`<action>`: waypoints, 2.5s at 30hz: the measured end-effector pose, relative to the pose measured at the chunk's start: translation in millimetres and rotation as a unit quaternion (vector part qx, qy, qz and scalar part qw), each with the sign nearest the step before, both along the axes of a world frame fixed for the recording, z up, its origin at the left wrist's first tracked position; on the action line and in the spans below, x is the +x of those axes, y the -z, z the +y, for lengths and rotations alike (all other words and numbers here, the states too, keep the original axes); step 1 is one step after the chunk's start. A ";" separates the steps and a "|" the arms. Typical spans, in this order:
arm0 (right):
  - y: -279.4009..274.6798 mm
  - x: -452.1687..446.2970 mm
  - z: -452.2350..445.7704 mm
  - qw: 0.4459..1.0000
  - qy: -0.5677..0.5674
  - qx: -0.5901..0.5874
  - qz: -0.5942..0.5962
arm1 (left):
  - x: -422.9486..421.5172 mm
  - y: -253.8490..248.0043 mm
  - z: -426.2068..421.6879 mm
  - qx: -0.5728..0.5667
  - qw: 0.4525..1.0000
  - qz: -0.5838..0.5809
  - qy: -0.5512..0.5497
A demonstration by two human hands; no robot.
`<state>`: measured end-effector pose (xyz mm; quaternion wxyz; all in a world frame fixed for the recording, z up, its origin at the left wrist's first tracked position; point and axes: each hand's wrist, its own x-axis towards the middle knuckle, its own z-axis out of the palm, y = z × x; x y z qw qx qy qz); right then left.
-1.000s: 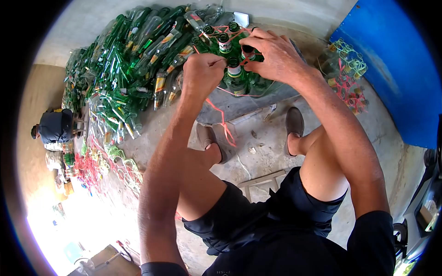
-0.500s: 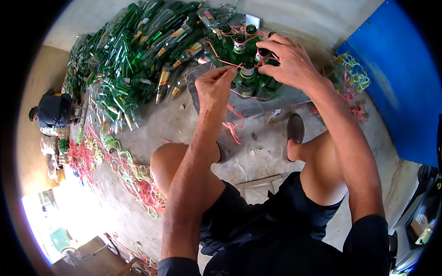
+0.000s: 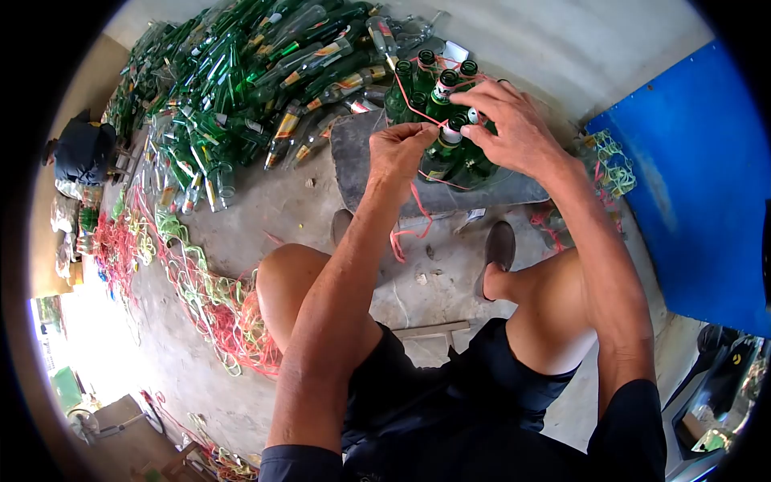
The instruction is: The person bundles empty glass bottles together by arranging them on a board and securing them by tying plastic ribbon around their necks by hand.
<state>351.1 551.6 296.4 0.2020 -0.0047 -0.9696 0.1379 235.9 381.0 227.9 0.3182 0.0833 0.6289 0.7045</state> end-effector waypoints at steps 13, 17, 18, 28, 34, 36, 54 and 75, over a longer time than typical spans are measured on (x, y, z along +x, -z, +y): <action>-30.8 -58.6 5.0 0.932 -0.058 -0.175 -0.312 | -1.8 18.2 8.3 0.023 0.997 0.058 -0.034; -34.9 -67.4 6.4 0.907 -0.049 -0.237 -0.345 | -1.0 23.8 11.5 0.009 0.996 0.079 -0.047; -31.2 -70.4 9.3 0.905 -0.051 -0.230 -0.353 | 0.2 23.9 11.9 0.003 0.995 0.080 -0.054; -33.8 -78.9 9.2 0.921 -0.070 -0.094 -0.371 | 5.2 24.3 19.2 -0.070 0.988 0.096 -0.102; -40.5 -71.3 8.4 0.946 -0.136 0.133 -0.262 | 7.9 18.2 21.2 -0.051 0.990 0.073 -0.105; -45.9 -69.6 4.3 0.947 -0.140 0.176 -0.230 | 6.8 17.9 23.6 -0.033 0.991 0.066 -0.107; -78.8 -83.6 35.8 0.930 -0.043 0.157 -0.329 | 11.0 11.3 21.7 0.040 0.993 0.087 -0.074; -47.3 -107.3 68.5 0.966 -0.059 0.105 -0.228 | 15.3 3.0 19.6 0.019 0.994 0.077 -0.075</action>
